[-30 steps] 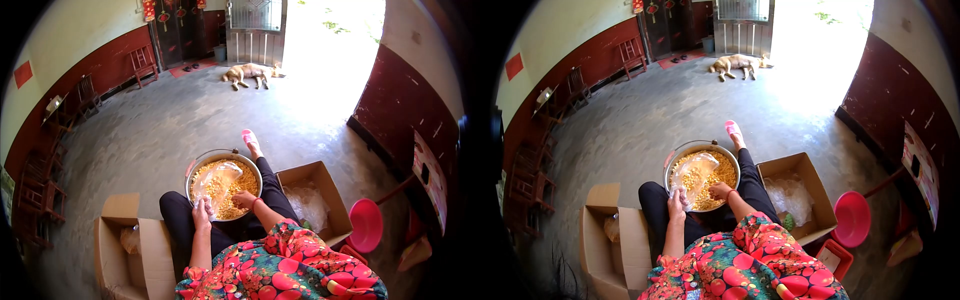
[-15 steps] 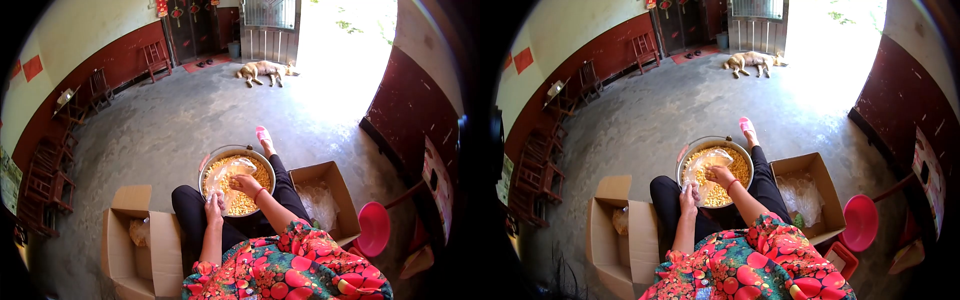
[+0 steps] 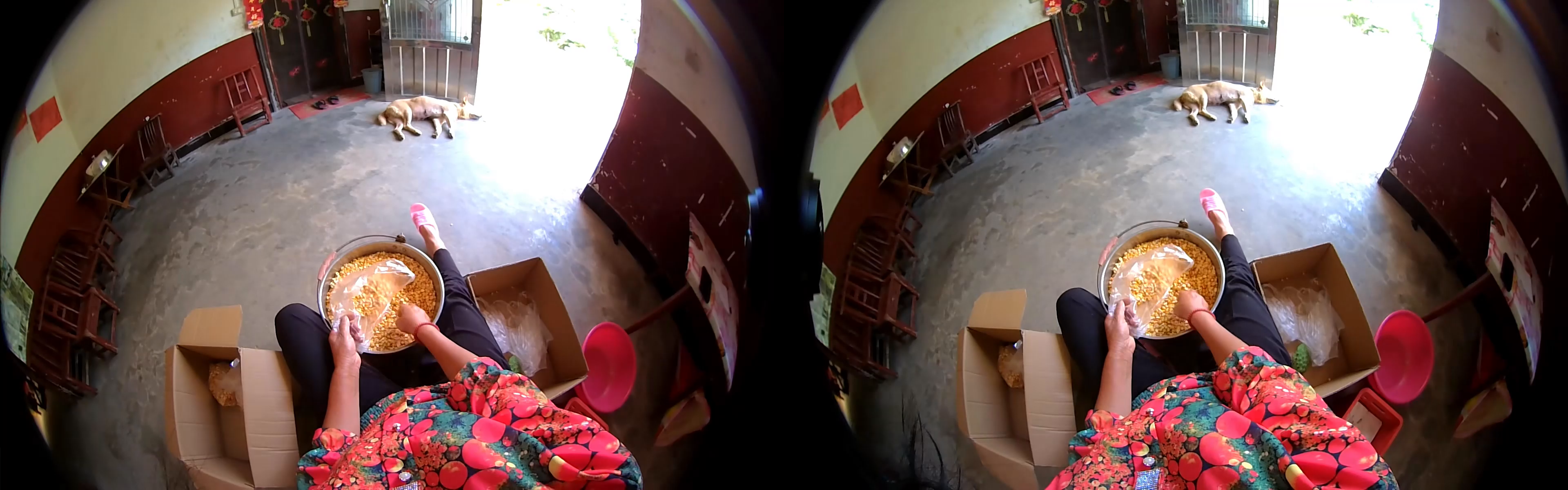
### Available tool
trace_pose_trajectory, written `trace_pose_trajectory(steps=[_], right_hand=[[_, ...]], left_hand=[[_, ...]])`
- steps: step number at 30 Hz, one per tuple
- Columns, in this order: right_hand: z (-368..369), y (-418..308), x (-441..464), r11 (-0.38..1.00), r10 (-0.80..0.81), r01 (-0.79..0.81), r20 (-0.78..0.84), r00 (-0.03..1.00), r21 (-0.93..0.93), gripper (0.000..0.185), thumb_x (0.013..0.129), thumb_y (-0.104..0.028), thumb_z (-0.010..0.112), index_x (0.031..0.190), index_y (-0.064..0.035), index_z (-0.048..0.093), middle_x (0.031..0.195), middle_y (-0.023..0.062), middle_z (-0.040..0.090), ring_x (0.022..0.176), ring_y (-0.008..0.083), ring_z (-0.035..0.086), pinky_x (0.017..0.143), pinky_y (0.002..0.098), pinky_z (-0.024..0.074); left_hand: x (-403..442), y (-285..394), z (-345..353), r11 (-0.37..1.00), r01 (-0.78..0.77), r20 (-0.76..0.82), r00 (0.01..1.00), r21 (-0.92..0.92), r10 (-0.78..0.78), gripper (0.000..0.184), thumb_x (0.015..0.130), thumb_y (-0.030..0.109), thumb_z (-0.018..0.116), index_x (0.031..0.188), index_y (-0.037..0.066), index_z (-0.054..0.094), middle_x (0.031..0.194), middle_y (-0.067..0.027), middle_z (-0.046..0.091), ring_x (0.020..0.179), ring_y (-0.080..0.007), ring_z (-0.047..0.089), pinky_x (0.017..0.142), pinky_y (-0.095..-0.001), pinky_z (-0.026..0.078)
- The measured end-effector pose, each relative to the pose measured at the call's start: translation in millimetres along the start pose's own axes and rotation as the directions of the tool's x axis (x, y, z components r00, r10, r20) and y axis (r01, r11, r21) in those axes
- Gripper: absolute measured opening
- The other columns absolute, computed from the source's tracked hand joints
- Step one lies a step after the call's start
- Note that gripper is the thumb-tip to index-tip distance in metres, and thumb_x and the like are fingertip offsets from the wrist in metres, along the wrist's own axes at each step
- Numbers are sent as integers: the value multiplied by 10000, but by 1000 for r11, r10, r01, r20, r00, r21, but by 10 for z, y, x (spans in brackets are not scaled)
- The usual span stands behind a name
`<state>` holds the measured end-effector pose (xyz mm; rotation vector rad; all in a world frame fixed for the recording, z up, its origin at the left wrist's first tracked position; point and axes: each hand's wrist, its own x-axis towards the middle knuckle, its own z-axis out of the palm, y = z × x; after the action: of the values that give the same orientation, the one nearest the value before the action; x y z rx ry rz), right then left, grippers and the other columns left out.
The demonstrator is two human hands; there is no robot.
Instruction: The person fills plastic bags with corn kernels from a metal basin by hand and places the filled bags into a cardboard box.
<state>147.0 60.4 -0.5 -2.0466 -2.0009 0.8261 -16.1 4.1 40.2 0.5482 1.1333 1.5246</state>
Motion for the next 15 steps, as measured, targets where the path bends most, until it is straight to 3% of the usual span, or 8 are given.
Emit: trace_pose_trajectory(steps=[1,3,7,9,15], right_hand=[[-31,-14,-151,997,58,-57,4,998,-55,315,674,-217,523,955,-75,546,1022,176,494,923,312,506,772,374,422],[22,-49,-233,988,14,-9,34,999,-154,327,694,-211,468,991,-82,514,1072,186,443,962,312,484,787,383,411],[217,-40,-136,987,21,-3,111,994,-161,335,716,-246,444,997,-80,519,1066,190,459,956,321,487,792,385,408],[168,-38,-133,965,-61,132,299,952,-225,348,731,-265,411,1001,-78,526,1035,187,494,935,319,501,790,387,407],[199,-8,-81,954,-133,211,333,933,-212,372,698,-320,436,913,-48,572,895,189,560,861,312,534,765,379,412]], left_hand=[[-2,1,0,1000,-9,1,1000,4,9,209,813,218,455,788,32,548,529,13,444,410,-46,384,399,-167,320],[5,9,-2,1000,-5,6,1000,1,5,211,813,218,456,789,31,549,530,13,445,412,-45,385,399,-167,320],[6,-4,-7,1000,-1,-2,1000,22,1,215,813,218,455,792,26,549,532,16,446,418,-43,387,399,-167,320],[13,-10,-8,1000,3,7,1000,19,-3,215,813,217,455,791,25,549,531,16,446,420,-43,389,397,-168,320],[-6,18,10,1000,15,9,1000,9,-15,215,812,216,459,791,23,550,528,12,452,417,-44,395,389,-169,320]])
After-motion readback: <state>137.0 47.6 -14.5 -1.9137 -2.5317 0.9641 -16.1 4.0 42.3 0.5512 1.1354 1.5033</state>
